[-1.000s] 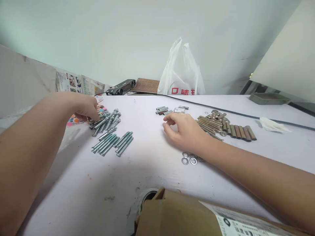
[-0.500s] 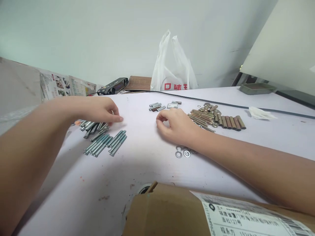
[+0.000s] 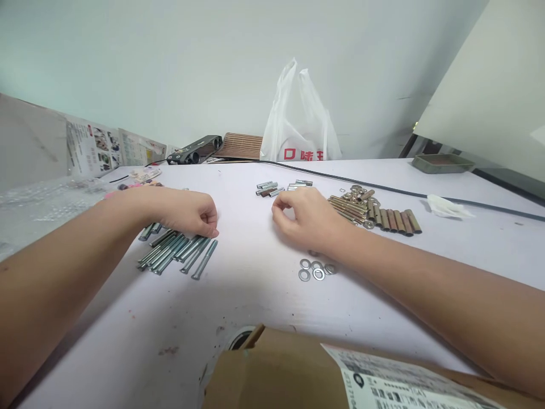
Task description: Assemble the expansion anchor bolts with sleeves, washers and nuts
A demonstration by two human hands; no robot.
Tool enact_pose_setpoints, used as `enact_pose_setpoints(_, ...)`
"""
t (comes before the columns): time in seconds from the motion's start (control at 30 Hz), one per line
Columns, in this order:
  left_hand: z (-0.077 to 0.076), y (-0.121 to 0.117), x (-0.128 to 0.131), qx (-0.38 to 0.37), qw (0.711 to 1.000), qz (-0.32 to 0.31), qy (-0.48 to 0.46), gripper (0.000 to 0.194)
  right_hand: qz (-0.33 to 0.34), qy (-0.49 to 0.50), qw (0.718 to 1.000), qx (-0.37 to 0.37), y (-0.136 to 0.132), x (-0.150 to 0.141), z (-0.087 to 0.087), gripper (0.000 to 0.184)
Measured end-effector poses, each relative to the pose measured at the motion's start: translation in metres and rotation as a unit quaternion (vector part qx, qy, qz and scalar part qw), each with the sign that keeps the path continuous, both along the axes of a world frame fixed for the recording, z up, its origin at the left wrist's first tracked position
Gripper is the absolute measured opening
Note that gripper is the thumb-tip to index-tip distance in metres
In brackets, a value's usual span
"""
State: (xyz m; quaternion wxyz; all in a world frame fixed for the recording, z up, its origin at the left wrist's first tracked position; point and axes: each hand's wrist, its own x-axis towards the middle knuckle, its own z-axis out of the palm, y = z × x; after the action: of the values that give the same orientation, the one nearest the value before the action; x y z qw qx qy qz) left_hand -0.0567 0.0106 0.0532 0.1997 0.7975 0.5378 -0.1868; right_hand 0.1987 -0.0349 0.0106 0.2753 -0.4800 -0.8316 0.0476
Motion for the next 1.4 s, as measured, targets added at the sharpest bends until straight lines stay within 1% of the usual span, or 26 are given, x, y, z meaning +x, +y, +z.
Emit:
enact_pose_setpoints(0.1,0.005,0.000,-0.003,0.002,1.000,0.008,-0.010,0.031,-0.065,0.012,0.998,0.013,0.010,0.012,0.011,0.017)
enact_pose_setpoints(0.17,0.014,-0.002,-0.005,0.021,0.999,0.008,-0.025,0.028,-0.108,0.025,0.994,0.010,0.016,0.021,0.016,0.016)
enact_pose_setpoints(0.3,0.035,-0.011,-0.006,0.108,0.989,0.020,-0.098,0.019,-0.157,0.015,0.987,-0.028,0.027,0.034,0.019,0.015)
enact_pose_setpoints(0.37,0.041,-0.015,-0.002,0.150,0.978,0.013,-0.143,0.016,-0.168,-0.002,0.985,-0.042,0.032,0.039,0.016,0.015)
enact_pose_setpoints(0.4,0.041,-0.017,0.002,0.172,0.971,-0.001,-0.164,0.016,-0.168,-0.010,0.985,-0.048,0.034,0.041,0.013,0.016)
enact_pose_setpoints(0.47,0.035,-0.020,0.014,0.213,0.954,-0.040,-0.205,0.019,-0.167,-0.028,0.984,-0.058,0.039,0.044,0.007,0.017)
enact_pose_setpoints(0.57,0.015,-0.022,0.036,0.256,0.923,-0.090,-0.273,0.021,-0.165,-0.077,0.980,-0.076,0.047,0.046,-0.001,0.021)
enact_pose_setpoints(0.67,-0.011,-0.022,0.057,0.264,0.895,-0.105,-0.345,0.019,-0.167,-0.140,0.974,-0.068,0.057,0.048,-0.008,0.034)
enact_pose_setpoints(0.73,-0.024,-0.023,0.067,0.264,0.883,-0.099,-0.376,0.019,-0.171,-0.160,0.970,-0.059,0.064,0.048,-0.012,0.039)
enact_pose_setpoints(0.8,-0.032,-0.023,0.072,0.264,0.876,-0.092,-0.393,0.018,-0.174,-0.159,0.970,-0.058,0.070,0.048,-0.015,0.038)
enact_pose_setpoints(0.9,-0.037,-0.023,0.073,0.256,0.875,-0.091,-0.401,0.016,-0.168,-0.140,0.974,-0.062,0.077,0.049,-0.019,0.031)
enact_pose_setpoints(0.97,-0.040,-0.023,0.072,0.245,0.879,-0.076,-0.403,0.015,-0.160,-0.128,0.977,-0.064,0.078,0.049,-0.019,0.027)
enact_pose_setpoints(1.07,-0.047,-0.024,0.073,0.204,0.887,-0.035,-0.413,0.015,-0.122,-0.057,0.988,-0.074,0.073,0.048,-0.008,0.022)
enact_pose_setpoints(1.13,-0.051,-0.025,0.075,0.156,0.893,-0.022,-0.421,0.014,-0.070,0.030,0.992,-0.104,0.065,0.047,0.006,0.020)
enact_pose_setpoints(1.2,-0.052,-0.026,0.076,0.122,0.896,-0.021,-0.426,0.016,-0.019,0.104,0.984,-0.142,0.053,0.045,0.025,0.021)
enact_pose_setpoints(1.23,-0.051,-0.026,0.076,0.125,0.895,-0.022,-0.428,0.017,0.000,0.125,0.980,-0.153,0.047,0.043,0.034,0.022)
enact_pose_setpoints(1.3,-0.048,-0.024,0.076,0.173,0.884,-0.031,-0.432,0.018,0.028,0.143,0.976,-0.159,0.035,0.039,0.048,0.020)
enact_pose_setpoints(1.37,-0.046,-0.022,0.075,0.231,0.870,-0.039,-0.434,0.017,0.050,0.142,0.975,-0.160,0.026,0.033,0.054,0.015)
enact_pose_setpoints(1.4,-0.046,-0.021,0.075,0.246,0.866,-0.041,-0.433,0.018,0.058,0.132,0.977,-0.157,0.022,0.030,0.055,0.014)
